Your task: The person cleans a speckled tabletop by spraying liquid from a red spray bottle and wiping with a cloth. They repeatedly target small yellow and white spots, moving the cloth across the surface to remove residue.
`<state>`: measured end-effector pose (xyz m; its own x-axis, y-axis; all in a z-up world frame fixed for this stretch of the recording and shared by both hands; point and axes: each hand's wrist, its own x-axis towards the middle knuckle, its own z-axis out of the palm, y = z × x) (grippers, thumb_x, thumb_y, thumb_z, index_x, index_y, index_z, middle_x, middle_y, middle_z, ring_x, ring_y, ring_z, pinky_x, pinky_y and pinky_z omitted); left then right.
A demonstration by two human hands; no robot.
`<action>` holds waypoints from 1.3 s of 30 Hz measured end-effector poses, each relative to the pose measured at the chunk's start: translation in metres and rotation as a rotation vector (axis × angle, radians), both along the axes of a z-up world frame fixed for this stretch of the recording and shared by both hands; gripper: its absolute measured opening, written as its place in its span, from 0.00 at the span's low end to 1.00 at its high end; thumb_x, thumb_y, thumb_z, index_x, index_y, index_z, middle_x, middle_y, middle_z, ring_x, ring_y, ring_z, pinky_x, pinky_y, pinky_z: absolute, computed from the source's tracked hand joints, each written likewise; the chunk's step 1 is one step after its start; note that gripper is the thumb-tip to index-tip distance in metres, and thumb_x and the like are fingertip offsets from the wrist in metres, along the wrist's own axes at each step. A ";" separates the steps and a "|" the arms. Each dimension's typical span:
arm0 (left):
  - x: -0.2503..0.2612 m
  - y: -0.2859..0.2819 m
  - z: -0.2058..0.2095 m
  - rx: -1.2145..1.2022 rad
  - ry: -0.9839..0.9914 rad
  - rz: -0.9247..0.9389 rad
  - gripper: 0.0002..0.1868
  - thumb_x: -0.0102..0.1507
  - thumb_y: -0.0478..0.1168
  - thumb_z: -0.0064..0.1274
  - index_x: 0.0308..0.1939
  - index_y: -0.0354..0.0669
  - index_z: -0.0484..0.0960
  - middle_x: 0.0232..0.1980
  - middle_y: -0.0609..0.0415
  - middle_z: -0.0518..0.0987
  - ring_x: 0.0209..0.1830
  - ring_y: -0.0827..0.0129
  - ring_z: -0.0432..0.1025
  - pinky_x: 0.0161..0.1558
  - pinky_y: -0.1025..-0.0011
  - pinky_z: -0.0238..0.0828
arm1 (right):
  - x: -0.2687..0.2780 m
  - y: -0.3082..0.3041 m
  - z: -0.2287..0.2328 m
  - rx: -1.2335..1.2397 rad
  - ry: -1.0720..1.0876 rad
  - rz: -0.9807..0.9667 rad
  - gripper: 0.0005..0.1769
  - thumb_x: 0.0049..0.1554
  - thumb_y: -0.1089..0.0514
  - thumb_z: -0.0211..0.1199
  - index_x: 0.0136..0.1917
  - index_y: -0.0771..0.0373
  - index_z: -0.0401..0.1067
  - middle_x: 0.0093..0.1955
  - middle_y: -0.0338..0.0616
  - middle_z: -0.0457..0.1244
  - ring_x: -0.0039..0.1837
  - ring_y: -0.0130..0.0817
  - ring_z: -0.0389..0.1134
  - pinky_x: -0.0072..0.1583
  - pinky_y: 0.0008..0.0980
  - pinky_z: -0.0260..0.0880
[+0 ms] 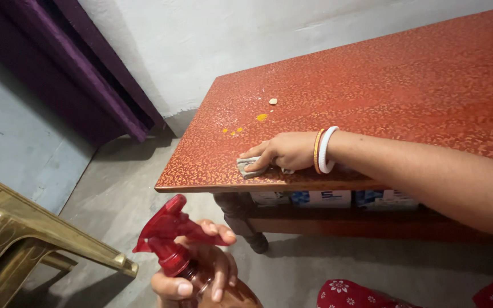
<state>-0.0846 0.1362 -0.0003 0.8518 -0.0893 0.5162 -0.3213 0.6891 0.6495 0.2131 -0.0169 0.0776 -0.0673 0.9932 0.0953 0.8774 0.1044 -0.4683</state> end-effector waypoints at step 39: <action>-0.033 0.084 -0.166 0.548 0.555 1.627 0.44 0.59 0.33 0.63 0.77 0.38 0.62 0.69 0.51 0.71 0.54 0.75 0.72 0.56 0.73 0.70 | 0.017 0.055 -0.018 -0.031 -0.061 -0.072 0.43 0.46 0.77 0.49 0.68 0.42 0.72 0.82 0.35 0.51 0.80 0.43 0.53 0.76 0.37 0.51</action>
<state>-0.1172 0.2197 -0.1659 0.2965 0.8793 0.3728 -0.0736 -0.3681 0.9269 0.2298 0.0381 0.0598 0.0000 0.9980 0.0628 0.9090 0.0262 -0.4159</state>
